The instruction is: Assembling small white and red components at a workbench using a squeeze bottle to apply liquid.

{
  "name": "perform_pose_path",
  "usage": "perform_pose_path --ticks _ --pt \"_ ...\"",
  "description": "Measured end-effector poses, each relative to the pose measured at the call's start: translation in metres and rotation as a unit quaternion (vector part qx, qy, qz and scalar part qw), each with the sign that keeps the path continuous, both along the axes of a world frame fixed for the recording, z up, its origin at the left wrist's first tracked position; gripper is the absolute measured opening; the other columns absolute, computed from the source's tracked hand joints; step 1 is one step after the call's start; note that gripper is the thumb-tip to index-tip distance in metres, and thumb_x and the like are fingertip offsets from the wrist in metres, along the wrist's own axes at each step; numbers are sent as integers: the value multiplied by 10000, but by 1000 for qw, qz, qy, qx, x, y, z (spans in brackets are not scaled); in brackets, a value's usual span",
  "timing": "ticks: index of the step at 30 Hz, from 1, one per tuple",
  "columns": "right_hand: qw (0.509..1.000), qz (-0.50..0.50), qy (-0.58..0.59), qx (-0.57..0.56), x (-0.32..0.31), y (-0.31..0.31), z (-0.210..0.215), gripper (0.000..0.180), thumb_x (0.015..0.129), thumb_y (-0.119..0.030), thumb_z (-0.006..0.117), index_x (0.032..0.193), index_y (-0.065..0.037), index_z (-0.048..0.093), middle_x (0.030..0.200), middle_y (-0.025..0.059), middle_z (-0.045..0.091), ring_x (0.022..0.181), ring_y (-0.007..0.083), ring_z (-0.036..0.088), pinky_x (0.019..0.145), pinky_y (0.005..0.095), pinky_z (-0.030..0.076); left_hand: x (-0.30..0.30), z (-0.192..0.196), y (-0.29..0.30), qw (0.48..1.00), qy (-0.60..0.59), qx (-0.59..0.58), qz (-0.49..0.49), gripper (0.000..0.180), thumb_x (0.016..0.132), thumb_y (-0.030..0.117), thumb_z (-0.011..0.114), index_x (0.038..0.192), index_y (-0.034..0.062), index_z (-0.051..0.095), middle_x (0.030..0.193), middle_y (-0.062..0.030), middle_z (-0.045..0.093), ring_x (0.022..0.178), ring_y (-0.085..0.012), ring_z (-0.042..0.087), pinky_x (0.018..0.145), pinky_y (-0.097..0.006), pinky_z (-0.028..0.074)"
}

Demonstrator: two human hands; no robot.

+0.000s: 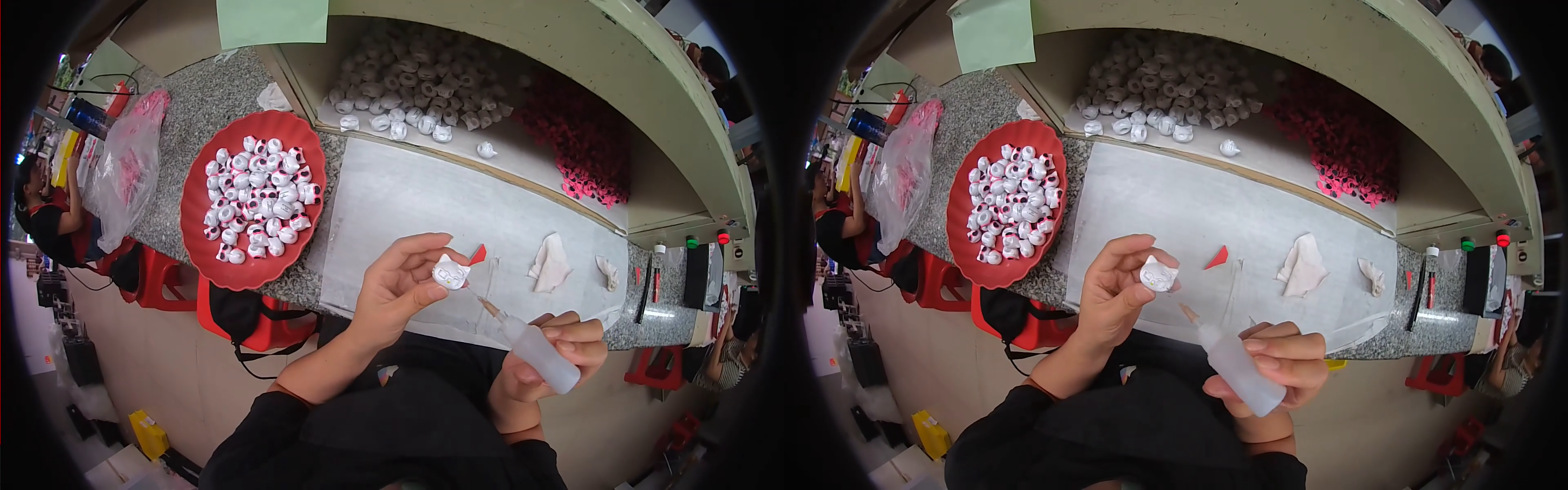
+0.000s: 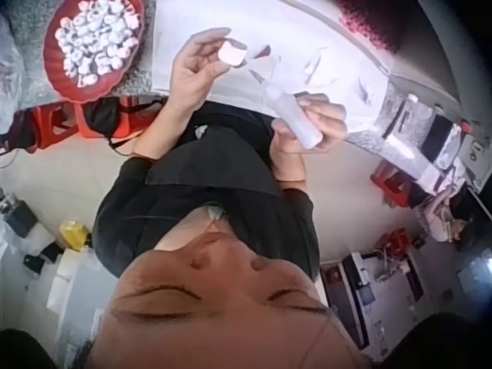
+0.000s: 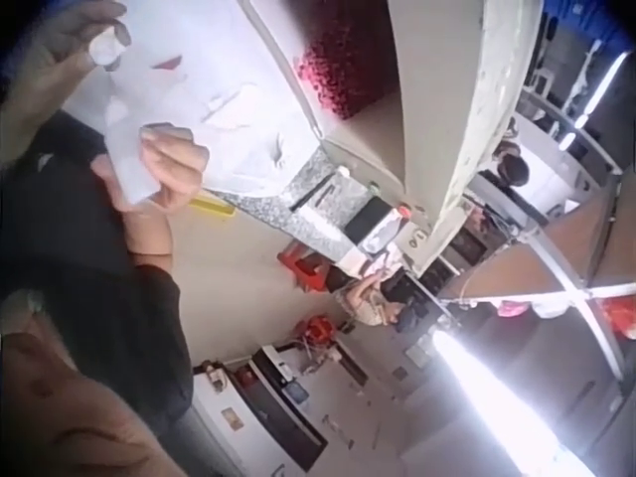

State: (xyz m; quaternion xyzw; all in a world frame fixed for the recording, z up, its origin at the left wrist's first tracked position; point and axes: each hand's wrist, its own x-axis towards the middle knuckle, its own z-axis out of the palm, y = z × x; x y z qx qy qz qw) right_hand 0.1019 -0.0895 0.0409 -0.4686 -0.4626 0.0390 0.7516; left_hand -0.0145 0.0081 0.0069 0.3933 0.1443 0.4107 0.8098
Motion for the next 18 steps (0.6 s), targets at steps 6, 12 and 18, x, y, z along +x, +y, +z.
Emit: perform_pose_path --ticks 6,12,18 --pt "997 -16 -73 -11 -8 1 -4 441 615 -304 705 787 -68 374 736 51 392 540 115 400 435 183 344 -3 -2 0 1000 5 8 -17 335 740 53 563 1041 -21 434 990 -160 515 903 -189 525 795 -351 438" --pt "990 63 -77 -96 -3 -7 5 525 521 -108 771 851 -128 365 823 21 440 581 134 490 523 240 457 -3 -3 0 1000 6 9 -24 335 737 45 564 1038 -25 433 993 -163 514 897 -191 529 800 -354 438" --pt "995 6 -94 -30 -6 -3 -2 418 613 -228 713 795 -58 376 755 61 391 530 116 392 413 184 349 -2 -5 -1 1000 5 11 -20 333 739 45 563 1037 -23 434 991 -164 516 903 -189 527 800 -352 439"
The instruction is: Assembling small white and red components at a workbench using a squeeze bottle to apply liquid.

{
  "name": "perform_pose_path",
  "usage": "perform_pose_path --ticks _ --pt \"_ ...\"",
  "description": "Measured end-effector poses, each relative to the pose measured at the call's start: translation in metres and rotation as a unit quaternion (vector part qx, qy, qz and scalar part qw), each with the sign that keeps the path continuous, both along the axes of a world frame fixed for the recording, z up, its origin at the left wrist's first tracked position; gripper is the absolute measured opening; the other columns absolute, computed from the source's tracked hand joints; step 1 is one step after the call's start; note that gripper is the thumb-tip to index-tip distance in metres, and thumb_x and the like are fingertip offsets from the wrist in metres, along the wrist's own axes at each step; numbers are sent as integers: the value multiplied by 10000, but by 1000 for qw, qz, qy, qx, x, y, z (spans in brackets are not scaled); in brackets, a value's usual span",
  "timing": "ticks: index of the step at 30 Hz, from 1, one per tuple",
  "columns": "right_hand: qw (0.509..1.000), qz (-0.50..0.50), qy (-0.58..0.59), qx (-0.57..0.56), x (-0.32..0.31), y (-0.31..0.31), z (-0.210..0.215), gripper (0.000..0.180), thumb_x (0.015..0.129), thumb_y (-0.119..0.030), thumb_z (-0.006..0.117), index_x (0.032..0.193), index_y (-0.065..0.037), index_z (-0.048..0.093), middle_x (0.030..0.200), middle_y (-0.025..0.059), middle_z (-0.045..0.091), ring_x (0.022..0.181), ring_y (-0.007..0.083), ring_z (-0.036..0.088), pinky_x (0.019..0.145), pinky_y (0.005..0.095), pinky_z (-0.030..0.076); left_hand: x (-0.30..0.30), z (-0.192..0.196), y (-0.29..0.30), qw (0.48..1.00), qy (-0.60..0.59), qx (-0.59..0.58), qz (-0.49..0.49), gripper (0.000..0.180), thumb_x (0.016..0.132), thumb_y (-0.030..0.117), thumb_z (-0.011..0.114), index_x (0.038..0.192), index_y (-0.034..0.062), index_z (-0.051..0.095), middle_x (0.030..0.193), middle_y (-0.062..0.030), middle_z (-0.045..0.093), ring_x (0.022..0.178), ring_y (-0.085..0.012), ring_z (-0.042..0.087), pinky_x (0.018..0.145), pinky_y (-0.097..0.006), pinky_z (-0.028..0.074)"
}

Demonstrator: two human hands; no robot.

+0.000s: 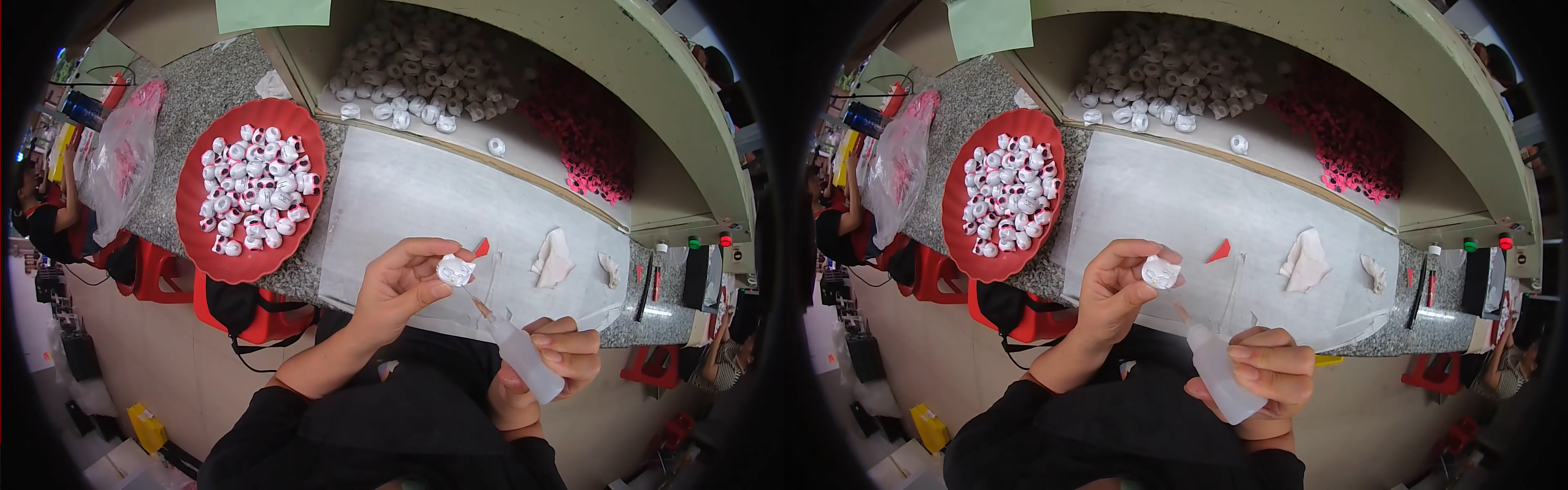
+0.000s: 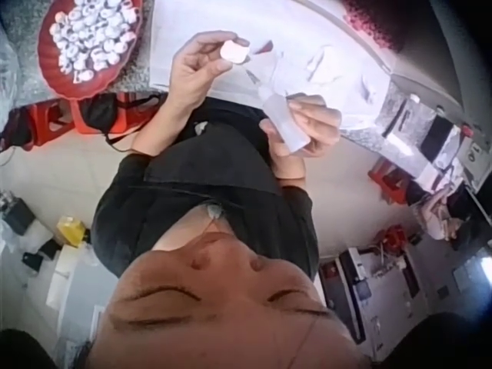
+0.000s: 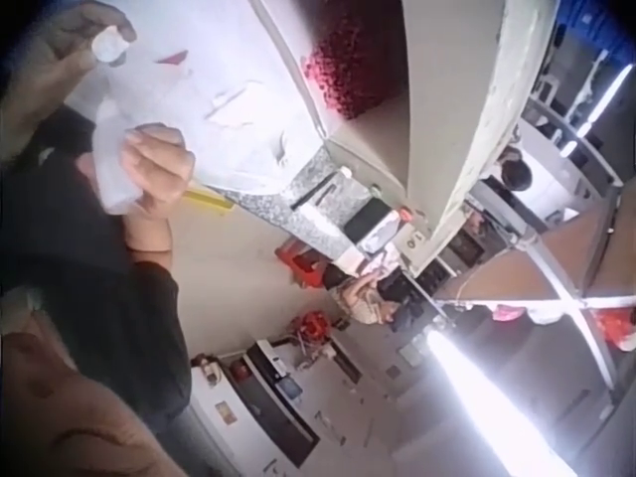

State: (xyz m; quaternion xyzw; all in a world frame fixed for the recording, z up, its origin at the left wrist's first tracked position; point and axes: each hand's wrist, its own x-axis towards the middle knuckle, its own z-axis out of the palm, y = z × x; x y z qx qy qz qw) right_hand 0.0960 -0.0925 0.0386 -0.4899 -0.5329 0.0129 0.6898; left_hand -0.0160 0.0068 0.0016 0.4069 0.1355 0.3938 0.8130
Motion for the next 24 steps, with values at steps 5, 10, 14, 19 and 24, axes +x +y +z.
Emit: perform_pose_path --ticks 5,10,14,19,24 --pt "1000 1 -17 23 3 2 -2 417 614 -213 713 792 -57 370 759 64 389 537 115 391 409 174 336 0 1 -1 1000 7 0 -2 330 734 38 565 1032 -25 439 988 -164 518 898 -189 530 797 -347 441" --pt "1000 3 -12 24 1 2 -4 421 611 -212 716 794 -60 369 762 59 388 542 115 391 406 172 332 1 1 -2 1000 9 3 -3 329 730 31 566 1028 -28 442 984 -164 521 894 -189 533 796 -345 441" --pt "1000 6 -10 7 1 -1 -2 425 614 -223 717 797 -61 370 764 57 387 540 113 391 398 172 325 2 1 -2 1000 7 1 3 332 726 25 569 1027 -31 441 987 -164 522 893 -194 536 797 -345 436" --pt "1000 -5 -2 27 1 2 -3 418 628 -235 709 797 -57 372 764 64 384 535 111 390 394 174 325 2 0 0 1000 6 17 7 330 715 19 577 1019 -15 455 979 -154 516 890 -196 521 785 -313 421" --pt "1000 0 -13 25 0 5 -4 409 637 -236 701 794 -52 372 762 67 386 532 112 391 397 174 329 1 -1 0 998 -1 63 18 306 707 -2 575 1000 3 485 981 -147 496 908 -190 490 770 -289 404"
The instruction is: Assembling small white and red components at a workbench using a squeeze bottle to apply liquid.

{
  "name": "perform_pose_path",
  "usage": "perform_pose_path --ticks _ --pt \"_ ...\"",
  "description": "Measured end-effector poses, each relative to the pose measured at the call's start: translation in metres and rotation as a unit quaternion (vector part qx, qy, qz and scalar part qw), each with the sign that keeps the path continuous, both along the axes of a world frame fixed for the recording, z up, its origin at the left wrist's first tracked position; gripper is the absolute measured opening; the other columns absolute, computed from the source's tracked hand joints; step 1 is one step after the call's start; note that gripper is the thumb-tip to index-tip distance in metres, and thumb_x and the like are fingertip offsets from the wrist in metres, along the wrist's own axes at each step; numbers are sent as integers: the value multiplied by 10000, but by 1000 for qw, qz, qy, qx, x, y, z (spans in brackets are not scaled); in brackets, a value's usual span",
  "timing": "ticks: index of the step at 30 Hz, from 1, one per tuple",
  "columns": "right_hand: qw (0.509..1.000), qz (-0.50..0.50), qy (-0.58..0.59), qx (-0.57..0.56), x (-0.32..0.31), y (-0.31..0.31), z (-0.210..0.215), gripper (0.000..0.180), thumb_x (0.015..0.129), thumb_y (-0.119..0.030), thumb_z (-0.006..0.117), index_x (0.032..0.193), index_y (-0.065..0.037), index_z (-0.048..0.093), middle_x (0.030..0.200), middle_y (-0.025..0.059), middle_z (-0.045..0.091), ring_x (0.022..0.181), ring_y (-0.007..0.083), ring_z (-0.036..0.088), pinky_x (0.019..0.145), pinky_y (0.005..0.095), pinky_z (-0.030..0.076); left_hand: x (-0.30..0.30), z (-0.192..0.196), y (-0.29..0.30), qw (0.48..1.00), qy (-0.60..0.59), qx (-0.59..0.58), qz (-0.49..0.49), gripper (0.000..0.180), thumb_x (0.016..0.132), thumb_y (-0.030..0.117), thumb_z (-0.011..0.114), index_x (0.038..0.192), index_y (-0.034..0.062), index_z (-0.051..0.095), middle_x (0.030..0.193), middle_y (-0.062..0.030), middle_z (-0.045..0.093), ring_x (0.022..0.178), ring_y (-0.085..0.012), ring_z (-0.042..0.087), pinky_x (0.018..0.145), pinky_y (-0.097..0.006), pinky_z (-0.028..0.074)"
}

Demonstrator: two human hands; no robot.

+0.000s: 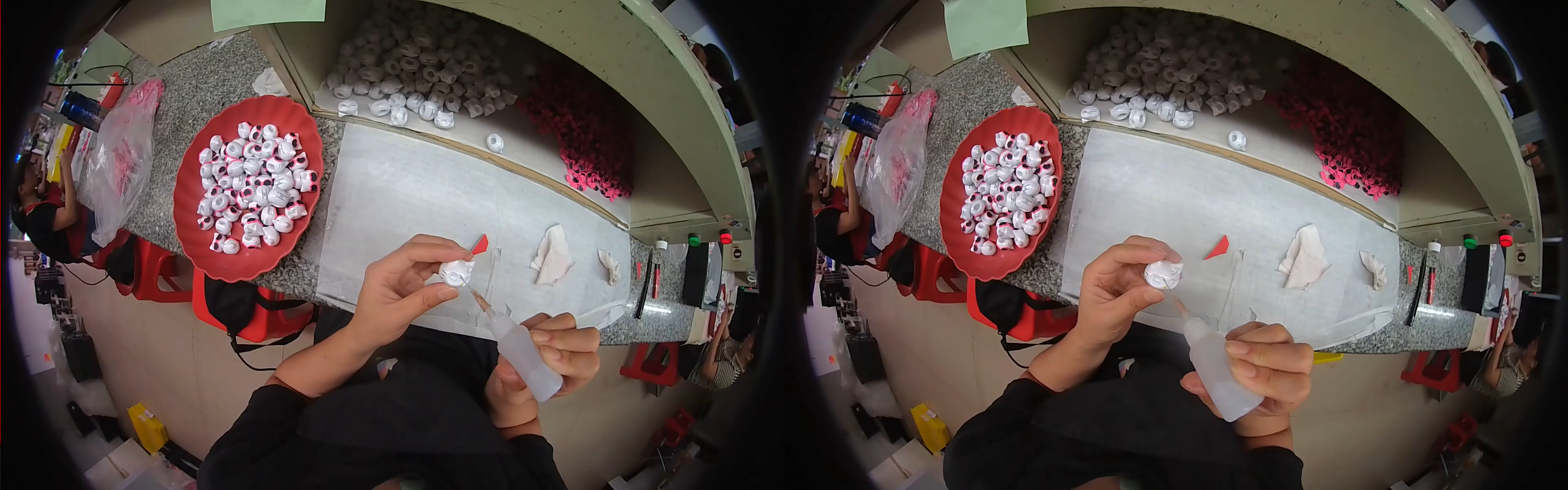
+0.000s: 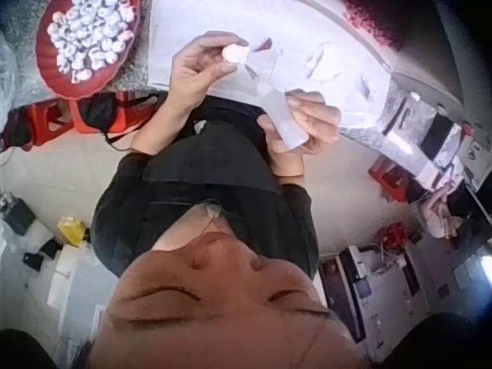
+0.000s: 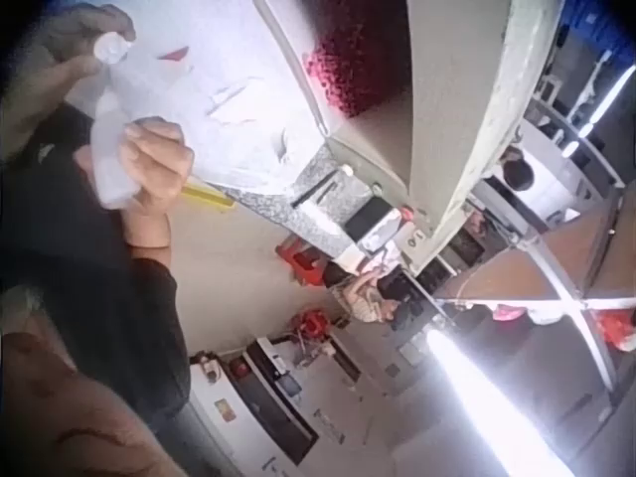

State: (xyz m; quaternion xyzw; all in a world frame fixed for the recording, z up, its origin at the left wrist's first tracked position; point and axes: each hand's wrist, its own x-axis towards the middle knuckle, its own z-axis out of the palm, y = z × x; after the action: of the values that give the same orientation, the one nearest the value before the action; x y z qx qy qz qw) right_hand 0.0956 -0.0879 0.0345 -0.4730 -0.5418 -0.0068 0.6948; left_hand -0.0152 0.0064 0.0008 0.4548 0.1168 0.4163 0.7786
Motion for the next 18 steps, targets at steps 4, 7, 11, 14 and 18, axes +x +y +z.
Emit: perform_pose_path --ticks 4,7,11,14,18 --pt "998 -32 40 26 -5 1 -4 411 626 -217 710 800 -52 377 765 66 391 534 114 394 400 174 333 -2 2 -1 999 32 43 5 294 701 -41 561 987 -5 506 998 -148 485 928 -193 479 779 -300 394" --pt "999 -12 35 10 -4 -1 -3 414 611 -197 721 814 -55 390 766 63 398 539 116 400 406 179 345 -2 3 1 996 55 73 11 294 697 -56 555 985 -14 512 1001 -147 484 931 -198 478 786 -304 387" --pt "1000 -7 19 -5 1 -4 -2 408 602 -171 723 825 -51 403 767 62 403 540 119 407 417 193 365 -1 4 1 992 80 93 18 288 698 -66 545 982 -22 515 1001 -151 486 933 -206 477 796 -308 380" --pt "1000 2 5 -9 10 -2 2 396 605 -146 711 824 -44 397 770 68 406 539 129 422 430 208 388 2 2 4 992 75 100 20 297 695 -54 551 987 -21 511 1001 -156 488 935 -209 477 802 -310 379" --pt "993 54 89 -56 42 -1 -1 352 612 -31 645 823 -31 364 779 94 400 563 167 470 467 255 439 -7 -6 15 992 69 66 89 346 691 -26 563 1027 -12 485 1009 -154 492 924 -204 486 800 -308 387"
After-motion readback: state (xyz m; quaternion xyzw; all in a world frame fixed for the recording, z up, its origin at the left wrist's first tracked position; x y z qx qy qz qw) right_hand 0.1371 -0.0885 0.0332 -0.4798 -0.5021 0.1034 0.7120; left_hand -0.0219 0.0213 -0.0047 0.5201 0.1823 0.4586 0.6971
